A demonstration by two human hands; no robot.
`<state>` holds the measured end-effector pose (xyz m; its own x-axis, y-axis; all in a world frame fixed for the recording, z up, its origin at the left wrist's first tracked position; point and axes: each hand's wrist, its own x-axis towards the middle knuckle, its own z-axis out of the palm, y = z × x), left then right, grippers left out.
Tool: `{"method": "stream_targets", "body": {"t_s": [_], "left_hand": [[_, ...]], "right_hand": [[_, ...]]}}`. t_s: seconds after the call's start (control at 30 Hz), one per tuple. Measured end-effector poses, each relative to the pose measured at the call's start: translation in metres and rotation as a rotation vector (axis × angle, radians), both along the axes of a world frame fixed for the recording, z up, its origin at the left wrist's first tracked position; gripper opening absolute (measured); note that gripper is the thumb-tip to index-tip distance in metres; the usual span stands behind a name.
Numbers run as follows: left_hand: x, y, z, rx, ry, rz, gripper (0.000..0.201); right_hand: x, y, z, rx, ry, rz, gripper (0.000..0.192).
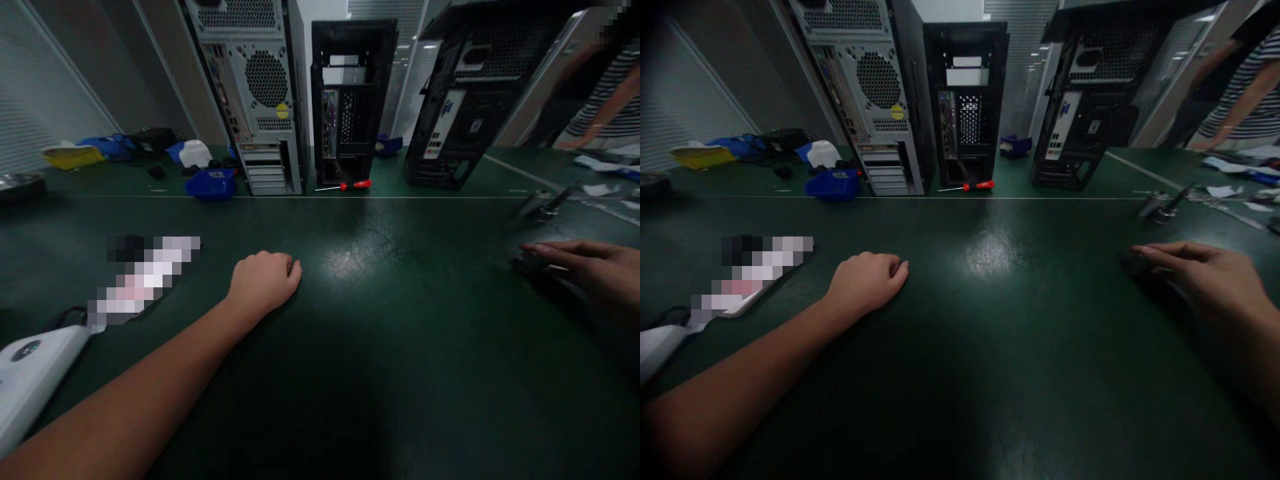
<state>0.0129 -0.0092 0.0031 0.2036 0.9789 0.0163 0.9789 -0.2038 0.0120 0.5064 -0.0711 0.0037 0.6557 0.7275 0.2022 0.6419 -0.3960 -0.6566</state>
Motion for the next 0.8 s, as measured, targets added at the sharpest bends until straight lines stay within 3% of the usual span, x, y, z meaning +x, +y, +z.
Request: {"method": "stream_targets", "body": {"t_s": [0.13,0.3,0.4,0.57,0.7,0.8], "left_hand": [[0.0,0.001,-0.001,0.0,-0.017,-0.002,0.053],[0.0,0.001,0.0,-0.01,-0.037,-0.004,0.052],[-0.001,0.0,-0.001,-0.016,-0.046,-0.006,0.052],[0.003,-0.004,0.0,0.056,-0.034,0.003,0.051],[0.021,-0.02,0.012,0.065,-0.062,-0.099,0.048],[0.041,-0.042,0.021,-0.005,-0.166,-0.269,0.045]], "right_hand": [[0.003,0.0,0.002,-0.13,0.032,-0.024,0.043],[0.008,0.005,-0.006,-0.283,-0.217,0.174,0.043],[-0.001,0.006,-0.006,-0.286,-0.268,0.268,0.041],[-0.049,0.0,0.014,-0.099,-0.349,0.334,0.041],[-0.106,-0.016,0.027,-0.104,-0.391,0.612,0.036],[-0.149,-0.033,0.028,-0.069,-0.378,0.832,0.033]]}}
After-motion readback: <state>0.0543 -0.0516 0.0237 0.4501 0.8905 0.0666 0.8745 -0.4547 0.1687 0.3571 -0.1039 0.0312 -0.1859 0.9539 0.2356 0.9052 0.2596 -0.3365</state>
